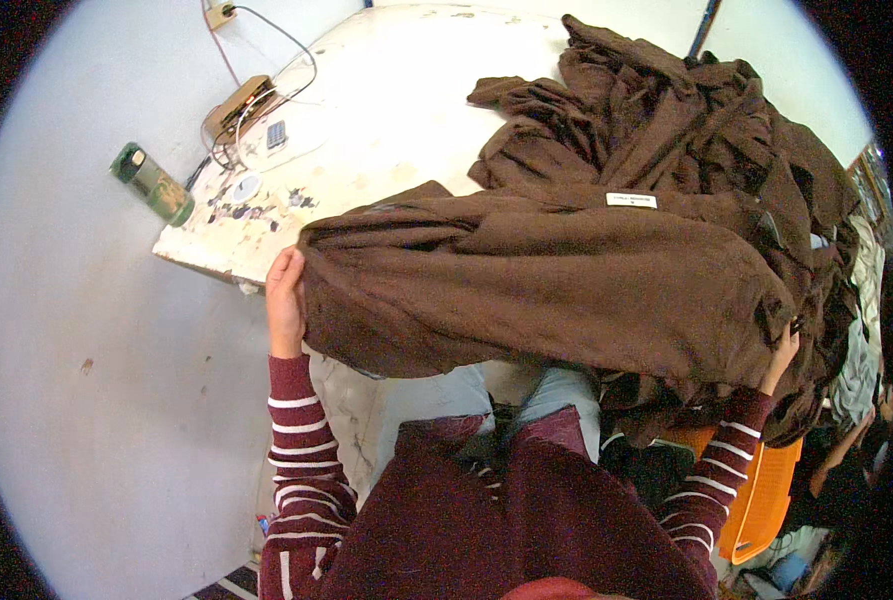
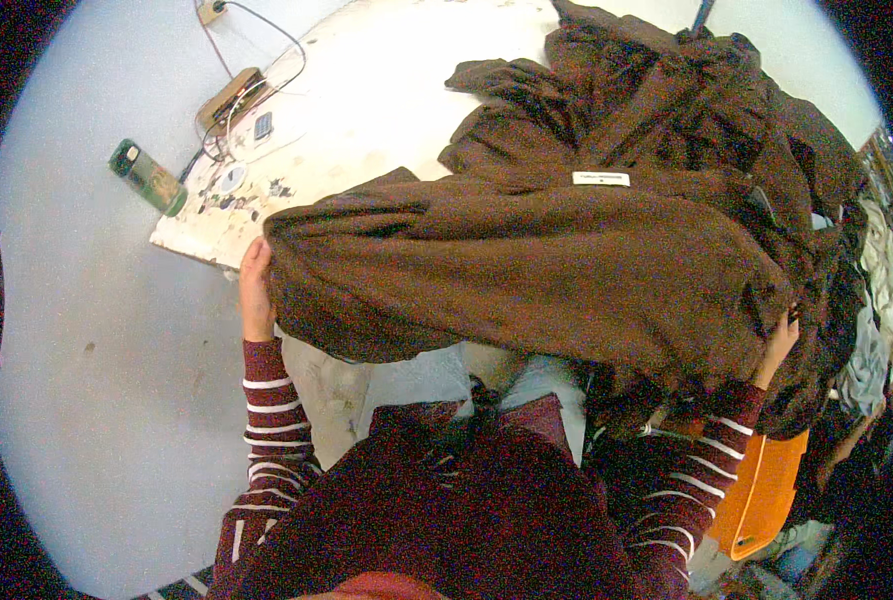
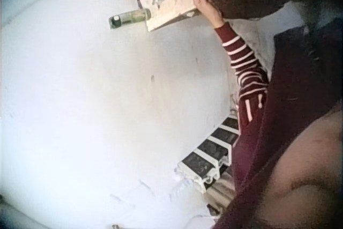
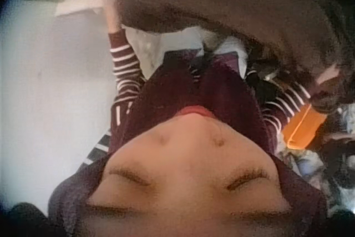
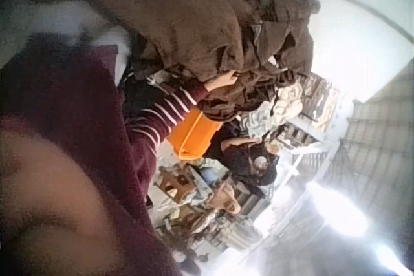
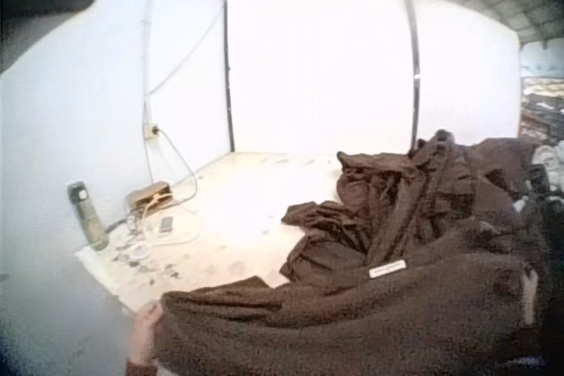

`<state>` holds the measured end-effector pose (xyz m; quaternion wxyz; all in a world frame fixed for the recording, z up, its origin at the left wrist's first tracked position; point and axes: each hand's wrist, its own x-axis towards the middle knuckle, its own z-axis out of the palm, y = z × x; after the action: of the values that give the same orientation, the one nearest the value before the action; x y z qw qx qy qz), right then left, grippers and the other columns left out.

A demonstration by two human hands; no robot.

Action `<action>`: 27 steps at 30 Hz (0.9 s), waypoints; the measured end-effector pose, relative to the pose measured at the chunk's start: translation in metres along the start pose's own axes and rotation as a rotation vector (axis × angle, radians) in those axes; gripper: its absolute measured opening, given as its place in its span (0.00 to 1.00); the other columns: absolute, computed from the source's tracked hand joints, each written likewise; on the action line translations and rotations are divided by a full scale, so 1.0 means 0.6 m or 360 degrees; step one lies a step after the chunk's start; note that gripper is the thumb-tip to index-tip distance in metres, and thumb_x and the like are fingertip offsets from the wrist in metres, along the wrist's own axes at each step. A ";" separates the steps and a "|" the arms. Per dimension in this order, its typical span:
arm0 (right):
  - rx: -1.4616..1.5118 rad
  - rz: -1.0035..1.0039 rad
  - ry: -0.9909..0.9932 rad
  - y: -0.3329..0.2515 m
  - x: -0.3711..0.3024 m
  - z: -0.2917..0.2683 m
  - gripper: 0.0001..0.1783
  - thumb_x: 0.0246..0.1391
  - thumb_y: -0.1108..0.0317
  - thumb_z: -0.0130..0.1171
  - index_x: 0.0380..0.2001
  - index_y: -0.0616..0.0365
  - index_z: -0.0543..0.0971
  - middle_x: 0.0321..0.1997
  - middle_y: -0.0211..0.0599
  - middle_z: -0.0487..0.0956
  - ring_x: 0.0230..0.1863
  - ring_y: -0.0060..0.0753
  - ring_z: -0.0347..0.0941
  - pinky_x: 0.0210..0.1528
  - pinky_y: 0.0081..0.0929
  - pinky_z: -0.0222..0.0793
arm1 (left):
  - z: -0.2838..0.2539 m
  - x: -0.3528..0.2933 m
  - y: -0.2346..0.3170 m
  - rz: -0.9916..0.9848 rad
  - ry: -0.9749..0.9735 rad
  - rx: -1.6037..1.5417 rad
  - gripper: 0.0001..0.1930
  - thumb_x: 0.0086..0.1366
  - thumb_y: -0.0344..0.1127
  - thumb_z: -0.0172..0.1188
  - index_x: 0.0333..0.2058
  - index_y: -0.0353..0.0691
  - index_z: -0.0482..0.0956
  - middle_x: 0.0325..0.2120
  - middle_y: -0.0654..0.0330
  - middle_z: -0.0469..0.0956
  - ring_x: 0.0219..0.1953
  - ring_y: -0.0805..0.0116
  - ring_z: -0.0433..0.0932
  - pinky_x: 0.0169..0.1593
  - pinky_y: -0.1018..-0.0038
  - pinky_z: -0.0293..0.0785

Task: The person uses a small blade to cut a brown fabric garment on a white table. They repeatedly lift, fold, and reposition the fabric while cutting along seams and edges. The person handles the fabric with both hands and uses the blade with the right hand throughout the clip.

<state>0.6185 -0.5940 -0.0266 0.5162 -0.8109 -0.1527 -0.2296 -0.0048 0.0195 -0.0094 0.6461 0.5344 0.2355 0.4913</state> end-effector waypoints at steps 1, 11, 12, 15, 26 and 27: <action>-0.0009 0.0089 -0.0046 0.013 0.010 0.000 0.20 0.62 0.63 0.52 0.52 0.67 0.74 0.47 0.33 0.78 0.45 0.27 0.70 0.51 0.26 0.63 | -0.005 -0.005 -0.002 -0.0051 -0.0073 -0.0085 0.10 0.69 0.31 0.51 0.42 0.32 0.75 0.38 0.63 0.77 0.40 0.76 0.74 0.48 0.79 0.68; 0.0049 0.0022 0.0088 -0.200 -0.126 0.025 0.26 0.65 0.55 0.46 0.59 0.63 0.68 0.58 0.40 0.71 0.57 0.36 0.66 0.58 0.34 0.58 | 0.106 -0.028 0.042 -0.0086 0.0059 -0.0233 0.11 0.70 0.35 0.50 0.44 0.35 0.74 0.41 0.62 0.78 0.44 0.74 0.75 0.50 0.76 0.70; 0.0151 0.0121 0.0067 -0.241 -0.169 0.031 0.26 0.65 0.55 0.46 0.56 0.65 0.68 0.56 0.40 0.71 0.54 0.37 0.67 0.56 0.34 0.61 | 0.162 -0.049 0.045 0.0069 -0.0083 -0.0199 0.13 0.71 0.37 0.48 0.46 0.35 0.74 0.42 0.61 0.78 0.45 0.73 0.75 0.51 0.75 0.71; 0.0685 0.0438 -0.0168 -0.340 -0.294 0.040 0.26 0.64 0.56 0.47 0.55 0.67 0.68 0.54 0.41 0.72 0.51 0.37 0.69 0.54 0.34 0.64 | 0.359 -0.127 0.057 0.0174 -0.0875 -0.0143 0.11 0.68 0.36 0.51 0.42 0.34 0.77 0.48 0.53 0.76 0.55 0.62 0.70 0.60 0.65 0.64; -0.0020 0.0311 0.0016 -0.257 -0.437 -0.353 0.27 0.61 0.60 0.48 0.59 0.65 0.66 0.54 0.45 0.72 0.50 0.40 0.71 0.50 0.34 0.67 | 0.622 -0.299 0.102 0.1051 -0.2848 -0.0482 0.10 0.63 0.36 0.54 0.38 0.37 0.77 0.45 0.49 0.76 0.53 0.50 0.71 0.59 0.59 0.66; -0.0102 0.0331 0.0100 -0.225 -0.443 -0.405 0.27 0.61 0.61 0.48 0.60 0.65 0.66 0.54 0.45 0.72 0.49 0.40 0.71 0.50 0.34 0.67 | 0.618 -0.277 0.089 0.1003 -0.2811 -0.0446 0.11 0.63 0.37 0.54 0.39 0.38 0.78 0.44 0.50 0.76 0.50 0.52 0.73 0.55 0.61 0.69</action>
<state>0.2755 -0.7604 0.0238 0.5155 -0.8309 -0.0439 -0.2048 0.2151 -0.3011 0.1211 0.4866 0.6695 -0.5549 0.0849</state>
